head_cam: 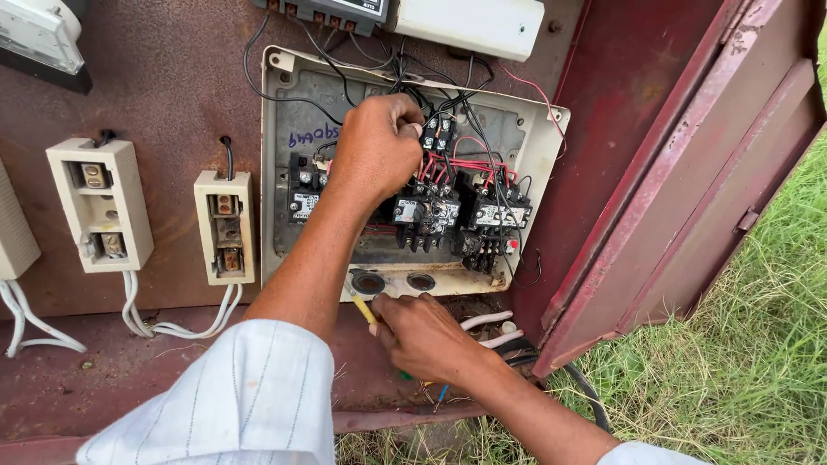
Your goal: The person works on the electrical components inside a metal box by hand and with a screwdriver. They connect and disconnect wires from terminals, loosen and tighten screws on the contactors, and use a multimeter to check the connections.
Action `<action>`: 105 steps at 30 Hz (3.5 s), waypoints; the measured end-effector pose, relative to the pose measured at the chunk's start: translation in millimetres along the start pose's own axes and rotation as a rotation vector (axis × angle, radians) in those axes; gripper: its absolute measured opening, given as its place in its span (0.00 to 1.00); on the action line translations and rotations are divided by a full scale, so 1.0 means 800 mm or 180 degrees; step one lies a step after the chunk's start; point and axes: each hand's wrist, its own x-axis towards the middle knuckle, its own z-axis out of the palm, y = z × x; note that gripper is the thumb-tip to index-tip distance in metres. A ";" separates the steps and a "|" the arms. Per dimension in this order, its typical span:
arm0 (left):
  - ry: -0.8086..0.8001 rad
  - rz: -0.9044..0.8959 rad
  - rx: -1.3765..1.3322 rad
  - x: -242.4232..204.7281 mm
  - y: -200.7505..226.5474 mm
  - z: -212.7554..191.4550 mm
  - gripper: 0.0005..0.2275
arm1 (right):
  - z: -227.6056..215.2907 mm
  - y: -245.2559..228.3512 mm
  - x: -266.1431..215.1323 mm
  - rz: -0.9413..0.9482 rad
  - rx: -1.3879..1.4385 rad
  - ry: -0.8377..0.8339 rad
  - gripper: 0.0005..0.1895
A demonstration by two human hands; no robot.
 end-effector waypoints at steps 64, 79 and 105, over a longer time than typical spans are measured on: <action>0.0565 0.0709 0.1250 -0.003 -0.001 0.066 0.40 | -0.232 -0.021 -0.040 -0.0492 -0.1553 0.2393 0.15; 0.0388 0.0707 0.1325 -0.004 0.001 0.065 0.29 | -0.199 0.017 0.025 -0.1594 0.2659 0.2170 0.27; 0.0381 0.0769 0.0920 -0.002 -0.011 0.056 0.14 | -0.251 -0.044 -0.040 -0.0527 -0.1864 0.2460 0.09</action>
